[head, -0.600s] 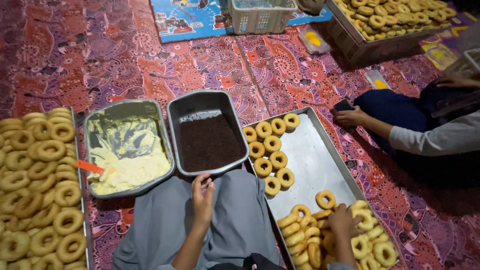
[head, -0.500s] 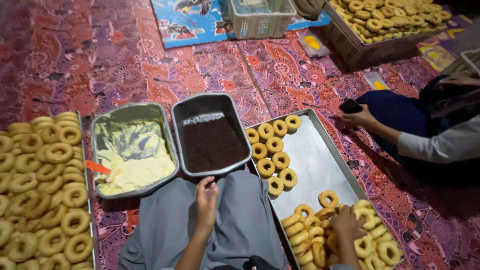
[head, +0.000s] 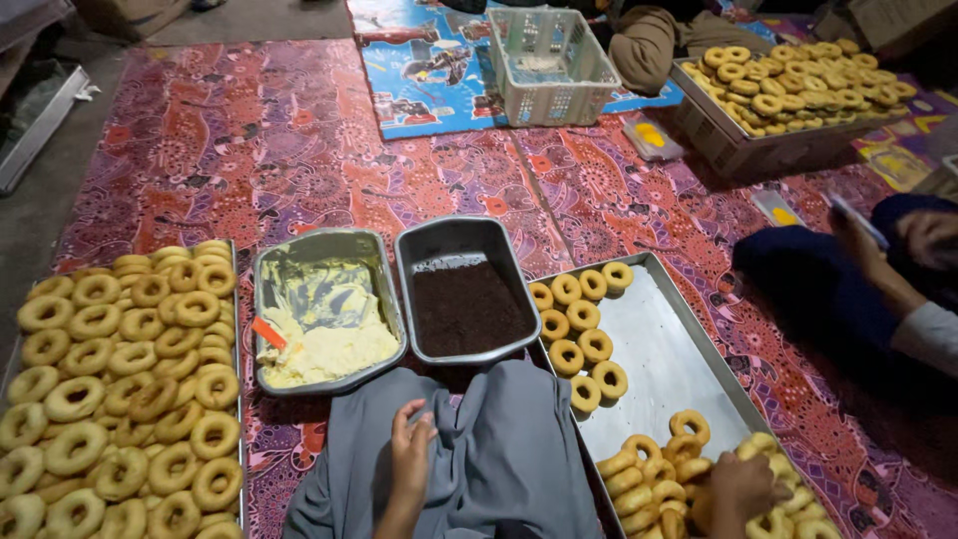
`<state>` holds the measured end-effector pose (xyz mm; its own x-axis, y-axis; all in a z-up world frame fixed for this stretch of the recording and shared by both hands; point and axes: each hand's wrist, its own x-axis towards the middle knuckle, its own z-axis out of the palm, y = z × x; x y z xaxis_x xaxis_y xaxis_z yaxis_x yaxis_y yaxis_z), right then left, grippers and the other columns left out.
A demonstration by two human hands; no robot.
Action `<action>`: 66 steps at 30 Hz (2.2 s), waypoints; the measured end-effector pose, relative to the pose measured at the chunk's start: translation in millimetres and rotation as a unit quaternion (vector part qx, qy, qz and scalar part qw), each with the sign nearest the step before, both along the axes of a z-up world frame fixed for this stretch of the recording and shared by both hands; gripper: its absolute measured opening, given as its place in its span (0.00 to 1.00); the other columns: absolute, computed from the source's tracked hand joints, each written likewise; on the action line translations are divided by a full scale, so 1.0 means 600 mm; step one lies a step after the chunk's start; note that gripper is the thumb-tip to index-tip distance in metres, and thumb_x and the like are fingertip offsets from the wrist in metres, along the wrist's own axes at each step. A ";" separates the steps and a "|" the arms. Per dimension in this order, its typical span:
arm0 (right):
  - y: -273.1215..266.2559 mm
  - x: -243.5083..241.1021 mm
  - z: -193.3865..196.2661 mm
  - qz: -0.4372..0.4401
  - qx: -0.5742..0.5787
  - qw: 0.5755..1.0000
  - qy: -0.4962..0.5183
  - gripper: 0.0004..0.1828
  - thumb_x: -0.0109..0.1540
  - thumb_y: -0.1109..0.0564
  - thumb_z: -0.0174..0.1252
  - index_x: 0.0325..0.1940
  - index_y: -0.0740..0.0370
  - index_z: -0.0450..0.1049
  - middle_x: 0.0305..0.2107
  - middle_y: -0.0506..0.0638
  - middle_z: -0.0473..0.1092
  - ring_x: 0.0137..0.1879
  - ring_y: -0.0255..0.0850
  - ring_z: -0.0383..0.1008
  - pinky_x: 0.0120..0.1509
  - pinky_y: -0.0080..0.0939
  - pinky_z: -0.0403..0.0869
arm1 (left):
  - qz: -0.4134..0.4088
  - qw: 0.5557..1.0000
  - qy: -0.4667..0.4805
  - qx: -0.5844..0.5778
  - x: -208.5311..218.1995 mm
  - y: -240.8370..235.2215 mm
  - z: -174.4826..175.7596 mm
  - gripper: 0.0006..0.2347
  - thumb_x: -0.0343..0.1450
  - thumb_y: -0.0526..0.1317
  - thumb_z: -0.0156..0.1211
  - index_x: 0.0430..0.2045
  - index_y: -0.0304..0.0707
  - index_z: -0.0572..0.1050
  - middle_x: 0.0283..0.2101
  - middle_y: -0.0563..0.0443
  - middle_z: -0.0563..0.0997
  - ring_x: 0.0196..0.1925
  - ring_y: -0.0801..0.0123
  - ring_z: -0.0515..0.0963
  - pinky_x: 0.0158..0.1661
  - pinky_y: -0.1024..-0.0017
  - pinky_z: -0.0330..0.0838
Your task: The person sits on a patterned floor mat and fills ring-shaped pastries with a white cream using a small spatula. They then dip the filled pastries into a tray of dark crumbs and place them on a metal tray.
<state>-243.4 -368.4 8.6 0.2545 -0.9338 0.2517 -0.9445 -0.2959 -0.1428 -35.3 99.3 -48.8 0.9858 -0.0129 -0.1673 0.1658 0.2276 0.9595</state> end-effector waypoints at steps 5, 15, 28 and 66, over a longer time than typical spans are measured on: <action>0.045 -0.031 -0.012 0.005 -0.084 0.990 -0.113 0.24 0.63 0.48 0.60 0.52 0.71 0.72 0.50 0.71 0.72 0.55 0.68 0.69 0.59 0.67 0.69 | -0.022 0.999 0.044 -0.021 -0.007 -0.013 -0.009 0.15 0.73 0.42 0.56 0.53 0.37 0.72 0.44 0.43 0.80 0.46 0.68 0.80 0.47 0.69 0.76; 0.145 0.081 -0.039 0.147 0.279 0.790 -0.526 0.27 0.59 0.58 0.62 0.62 0.64 0.67 0.45 0.55 0.71 0.44 0.45 0.75 0.43 0.45 0.75 | -0.175 0.978 0.106 -0.029 -0.026 -0.100 0.024 0.14 0.74 0.45 0.58 0.52 0.40 0.74 0.50 0.47 0.76 0.48 0.66 0.79 0.48 0.69 0.76; 0.431 0.371 0.099 0.305 0.813 0.322 -0.377 0.36 0.68 0.27 0.42 0.53 0.61 0.74 0.28 0.50 0.74 0.36 0.41 0.75 0.38 0.41 0.76 | -0.043 0.944 0.111 -0.306 0.055 -0.001 0.071 0.13 0.75 0.39 0.51 0.54 0.38 0.67 0.51 0.43 0.78 0.49 0.61 0.79 0.47 0.60 0.76; 0.780 0.700 -0.095 0.734 0.325 0.579 -0.144 0.18 0.53 0.59 0.68 0.48 0.54 0.83 0.32 0.48 0.78 0.47 0.47 0.70 0.57 0.44 0.69 | 0.269 0.835 0.132 -0.461 0.175 0.270 -0.174 0.29 0.79 0.58 0.36 0.62 0.29 0.67 0.64 0.38 0.73 0.66 0.48 0.73 0.64 0.48 0.70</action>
